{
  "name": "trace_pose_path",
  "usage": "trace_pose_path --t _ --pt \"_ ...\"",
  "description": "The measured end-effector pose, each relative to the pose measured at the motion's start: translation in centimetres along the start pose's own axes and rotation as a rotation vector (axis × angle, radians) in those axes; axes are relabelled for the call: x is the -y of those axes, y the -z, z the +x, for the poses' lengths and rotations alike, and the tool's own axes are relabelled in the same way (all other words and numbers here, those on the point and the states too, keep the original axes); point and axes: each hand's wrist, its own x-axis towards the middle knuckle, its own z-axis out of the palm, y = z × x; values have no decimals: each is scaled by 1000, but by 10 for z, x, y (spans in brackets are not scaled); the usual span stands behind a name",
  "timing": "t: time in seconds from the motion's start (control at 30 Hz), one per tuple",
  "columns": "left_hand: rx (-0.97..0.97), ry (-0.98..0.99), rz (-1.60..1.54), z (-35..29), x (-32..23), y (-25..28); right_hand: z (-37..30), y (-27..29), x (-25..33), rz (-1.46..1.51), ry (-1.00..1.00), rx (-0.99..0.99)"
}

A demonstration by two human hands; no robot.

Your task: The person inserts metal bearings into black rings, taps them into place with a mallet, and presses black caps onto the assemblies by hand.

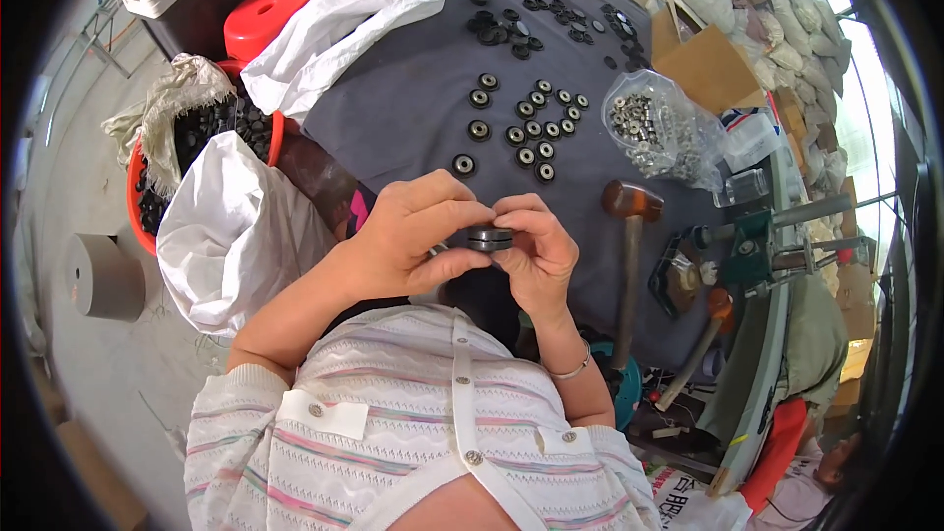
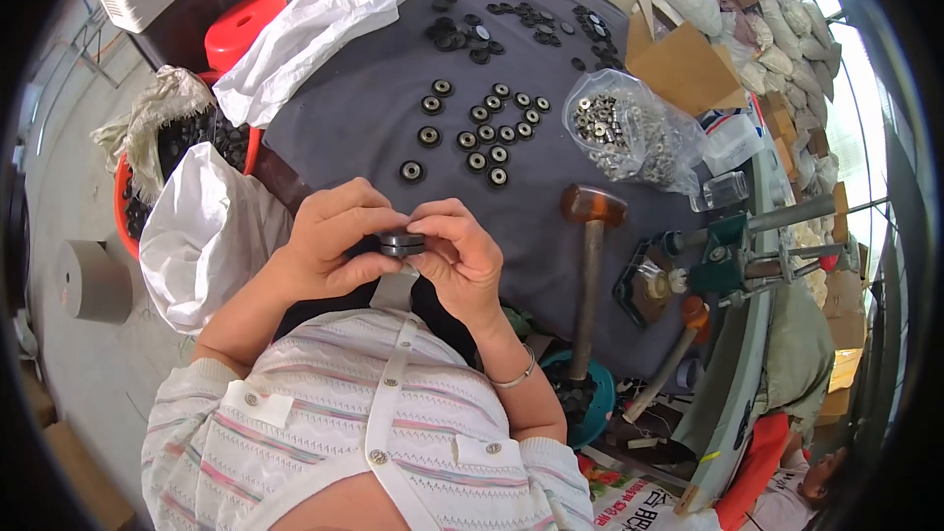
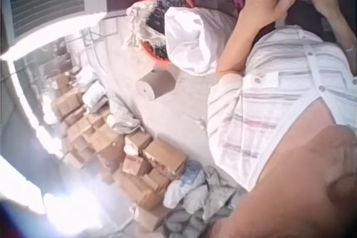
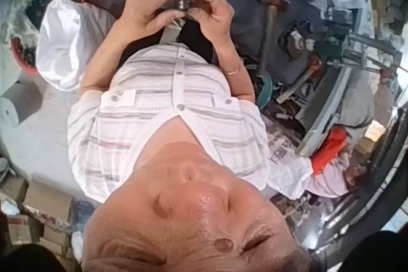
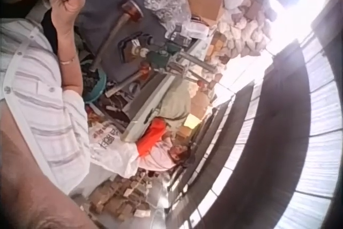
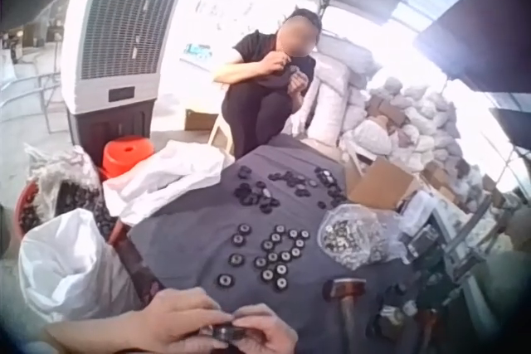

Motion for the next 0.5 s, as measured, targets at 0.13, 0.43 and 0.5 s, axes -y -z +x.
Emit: trace_pose_path --t 0.13,0.43,0.5 --pt "16 -86 151 -2 3 2 2 -5 9 -137 24 2" --pt "23 87 13 -24 -4 14 -1 -33 9 -85 -141 5" --pt "-4 178 -96 -32 3 14 -6 -33 -3 -80 -203 -24"
